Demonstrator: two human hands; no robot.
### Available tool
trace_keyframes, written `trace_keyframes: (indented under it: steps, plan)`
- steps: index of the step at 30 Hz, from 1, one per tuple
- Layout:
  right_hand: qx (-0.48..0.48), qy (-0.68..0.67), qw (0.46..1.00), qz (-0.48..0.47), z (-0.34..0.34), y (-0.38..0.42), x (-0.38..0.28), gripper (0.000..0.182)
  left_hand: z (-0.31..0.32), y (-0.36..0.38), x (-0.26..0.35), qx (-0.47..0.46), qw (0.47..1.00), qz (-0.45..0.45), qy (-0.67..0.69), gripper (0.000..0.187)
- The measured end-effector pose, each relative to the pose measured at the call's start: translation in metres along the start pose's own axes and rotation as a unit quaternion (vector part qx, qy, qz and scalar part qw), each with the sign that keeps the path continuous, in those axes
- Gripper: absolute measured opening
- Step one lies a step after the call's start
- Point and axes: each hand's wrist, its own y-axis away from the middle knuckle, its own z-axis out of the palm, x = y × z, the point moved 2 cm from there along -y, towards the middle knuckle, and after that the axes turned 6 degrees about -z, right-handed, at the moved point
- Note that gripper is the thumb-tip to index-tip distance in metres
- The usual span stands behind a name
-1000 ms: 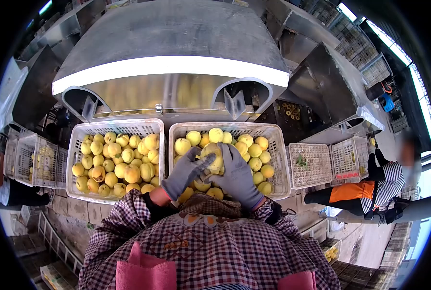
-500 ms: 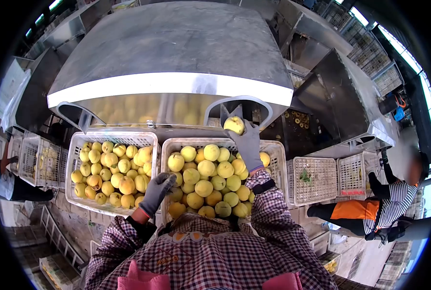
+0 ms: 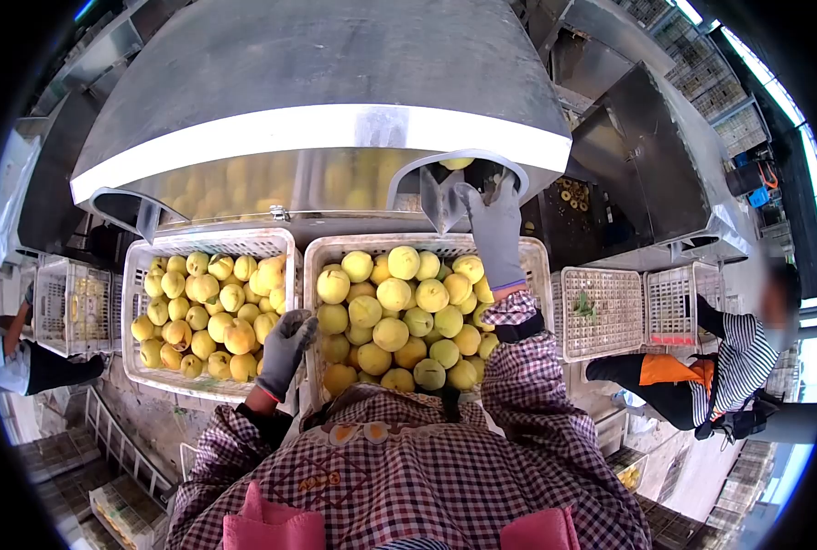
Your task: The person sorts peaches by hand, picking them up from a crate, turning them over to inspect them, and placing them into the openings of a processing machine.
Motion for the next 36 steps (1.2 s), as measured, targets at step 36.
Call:
trace_keyframes:
  steps: [36]
  plan:
    - [-0.401,-0.378,0.749,0.367,-0.075,0.14,-0.115,0.063,0.095,0.017,0.078,-0.29,0.933,0.204,-0.064,0.08]
